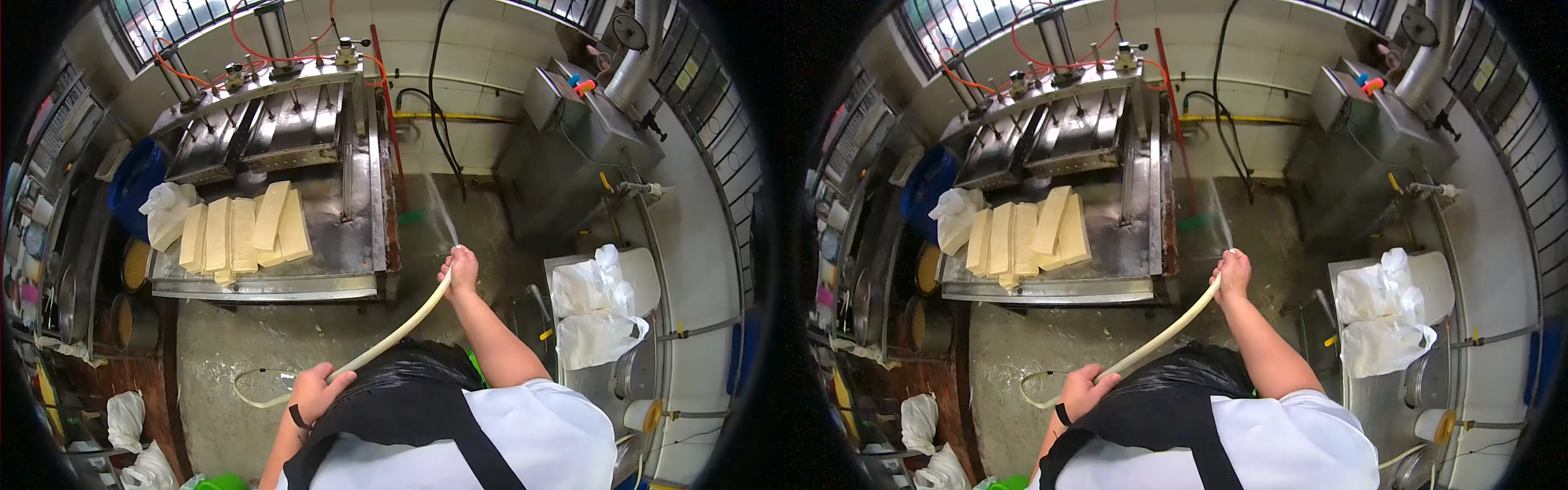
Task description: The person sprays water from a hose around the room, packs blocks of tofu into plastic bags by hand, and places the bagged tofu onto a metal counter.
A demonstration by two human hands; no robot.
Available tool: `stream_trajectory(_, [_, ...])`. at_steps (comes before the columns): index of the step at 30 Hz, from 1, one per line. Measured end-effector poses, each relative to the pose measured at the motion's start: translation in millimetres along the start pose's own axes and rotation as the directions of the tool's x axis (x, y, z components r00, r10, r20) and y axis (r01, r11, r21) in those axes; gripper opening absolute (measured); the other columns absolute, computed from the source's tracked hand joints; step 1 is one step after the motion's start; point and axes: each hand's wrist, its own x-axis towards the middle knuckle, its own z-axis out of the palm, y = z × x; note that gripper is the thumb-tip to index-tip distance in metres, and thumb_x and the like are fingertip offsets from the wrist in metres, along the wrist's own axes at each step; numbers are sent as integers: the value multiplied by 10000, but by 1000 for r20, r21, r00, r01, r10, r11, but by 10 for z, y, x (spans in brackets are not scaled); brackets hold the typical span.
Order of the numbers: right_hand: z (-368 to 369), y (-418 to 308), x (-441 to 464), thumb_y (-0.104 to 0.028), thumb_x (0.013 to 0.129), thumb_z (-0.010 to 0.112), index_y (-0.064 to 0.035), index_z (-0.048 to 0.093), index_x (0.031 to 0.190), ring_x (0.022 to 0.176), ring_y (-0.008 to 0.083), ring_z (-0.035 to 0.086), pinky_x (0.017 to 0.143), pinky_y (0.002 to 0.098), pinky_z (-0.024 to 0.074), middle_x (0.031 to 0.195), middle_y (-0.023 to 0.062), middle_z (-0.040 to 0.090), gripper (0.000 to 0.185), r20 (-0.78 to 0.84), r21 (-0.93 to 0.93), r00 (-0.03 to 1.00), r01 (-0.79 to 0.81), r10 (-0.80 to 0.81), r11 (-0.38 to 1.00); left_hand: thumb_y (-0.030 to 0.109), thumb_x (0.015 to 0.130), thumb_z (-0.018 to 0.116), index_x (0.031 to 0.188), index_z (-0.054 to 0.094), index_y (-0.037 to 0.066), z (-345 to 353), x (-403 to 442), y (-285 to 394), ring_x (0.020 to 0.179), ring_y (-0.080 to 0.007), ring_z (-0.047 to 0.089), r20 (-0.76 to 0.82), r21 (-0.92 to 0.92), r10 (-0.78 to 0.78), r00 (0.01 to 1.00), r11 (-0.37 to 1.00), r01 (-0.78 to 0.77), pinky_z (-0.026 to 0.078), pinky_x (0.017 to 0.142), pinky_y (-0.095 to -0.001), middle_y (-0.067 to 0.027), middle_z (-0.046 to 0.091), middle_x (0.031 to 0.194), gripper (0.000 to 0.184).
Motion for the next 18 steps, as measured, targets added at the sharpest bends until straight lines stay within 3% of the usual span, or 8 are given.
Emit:
stream_trajectory(5, [-553,501,174,-163,930,512,-165,467,806,475,139,393,414,343,329,632,1,416,132,-94,-63,993,-76,70,995,550,908,731,778,653,-24,18,22,75,621,-351,600,44,3,-59,997,998,59,490,617,-442,-223,624,669,594])
stream_trajectory(8, [-696,529,122,-118,899,484,-137,475,736,477,175,442,423,372,379,596,26,421,164,-190,-77,978,-104,88,992,551,915,717,785,660,-26,52,46,15,626,-353,601,67,1,-57,996,998,57,490,621,-445,-227,622,671,595])
stream_trajectory(14, [-804,455,71,-116,903,483,-159,457,727,441,164,425,390,344,365,574,10,405,184,-151,-45,989,3,-10,999,545,931,700,786,672,-21,52,85,76,631,-358,602,106,21,-42,993,999,40,492,627,-445,-233,625,682,585])
stream_trajectory(18, [-964,565,173,-133,905,495,-156,460,730,450,172,440,395,361,382,585,14,423,180,-139,-50,990,-11,4,999,544,936,695,789,674,-21,69,124,113,635,-355,605,110,2,-21,994,1000,21,495,635,-444,-232,626,686,584])
